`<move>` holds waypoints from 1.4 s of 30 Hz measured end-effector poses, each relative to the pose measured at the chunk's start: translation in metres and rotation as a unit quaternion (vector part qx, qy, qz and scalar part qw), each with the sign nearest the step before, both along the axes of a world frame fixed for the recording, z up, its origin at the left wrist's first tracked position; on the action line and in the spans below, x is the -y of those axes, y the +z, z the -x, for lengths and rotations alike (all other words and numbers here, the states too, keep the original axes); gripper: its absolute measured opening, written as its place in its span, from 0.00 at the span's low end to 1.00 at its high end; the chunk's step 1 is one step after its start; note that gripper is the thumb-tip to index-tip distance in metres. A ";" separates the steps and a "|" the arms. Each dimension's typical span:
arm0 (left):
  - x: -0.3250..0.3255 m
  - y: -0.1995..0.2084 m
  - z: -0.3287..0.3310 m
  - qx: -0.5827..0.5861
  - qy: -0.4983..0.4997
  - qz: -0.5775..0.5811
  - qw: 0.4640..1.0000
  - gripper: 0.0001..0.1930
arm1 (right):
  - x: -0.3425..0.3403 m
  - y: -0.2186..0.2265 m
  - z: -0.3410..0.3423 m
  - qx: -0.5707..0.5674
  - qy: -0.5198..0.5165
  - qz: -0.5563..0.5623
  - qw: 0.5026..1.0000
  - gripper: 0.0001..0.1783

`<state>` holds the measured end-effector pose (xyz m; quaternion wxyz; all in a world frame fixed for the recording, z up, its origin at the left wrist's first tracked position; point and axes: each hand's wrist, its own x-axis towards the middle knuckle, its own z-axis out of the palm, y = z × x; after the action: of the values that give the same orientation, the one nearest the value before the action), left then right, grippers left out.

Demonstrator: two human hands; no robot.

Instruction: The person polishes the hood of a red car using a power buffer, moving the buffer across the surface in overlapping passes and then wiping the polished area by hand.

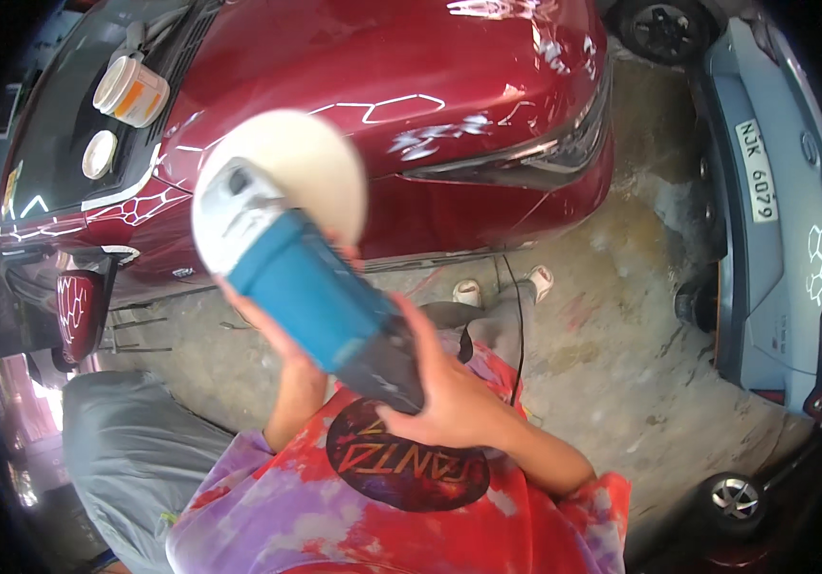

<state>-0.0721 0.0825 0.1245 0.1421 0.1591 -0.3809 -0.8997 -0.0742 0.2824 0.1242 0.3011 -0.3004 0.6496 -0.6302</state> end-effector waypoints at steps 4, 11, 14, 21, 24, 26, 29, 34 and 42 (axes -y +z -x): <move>-0.066 -0.012 0.034 0.106 -0.059 0.009 0.993 0.48 | -0.051 -0.010 -0.031 0.177 -0.156 -0.001 0.972 0.62; -0.132 0.002 0.119 0.016 -0.248 -0.029 0.968 0.37 | -0.079 0.014 -0.007 0.263 -0.350 0.075 0.896 0.38; -0.130 0.010 0.134 0.025 -0.209 -0.018 0.978 0.38 | -0.067 0.025 0.024 0.238 -0.357 0.085 0.899 0.31; -0.031 0.027 0.125 0.026 -0.078 -0.010 0.997 0.34 | -0.004 0.062 0.062 0.248 -0.218 0.046 0.943 0.47; -0.004 0.061 0.100 0.016 0.047 -0.006 0.999 0.29 | 0.021 0.067 0.075 0.256 -0.111 0.046 0.959 0.55; 0.016 0.065 0.086 0.006 0.094 0.006 0.996 0.34 | 0.038 0.071 0.084 0.164 -0.025 0.031 0.986 0.59; 0.032 0.061 0.071 -0.049 0.133 0.008 0.990 0.36 | 0.053 0.086 0.093 0.177 0.082 0.015 0.981 0.59; 0.012 0.058 0.080 -0.059 0.150 0.022 0.987 0.36 | 0.034 0.079 0.104 0.142 0.087 0.007 0.986 0.59; -0.101 0.014 0.145 0.058 0.005 0.011 0.998 0.33 | -0.079 0.032 0.110 0.190 -0.091 0.056 0.976 0.57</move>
<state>-0.2168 0.1837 0.1388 0.1257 0.2109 -0.3972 -0.8843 -0.1838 0.3613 0.1558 0.3428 -0.1309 0.5693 -0.7357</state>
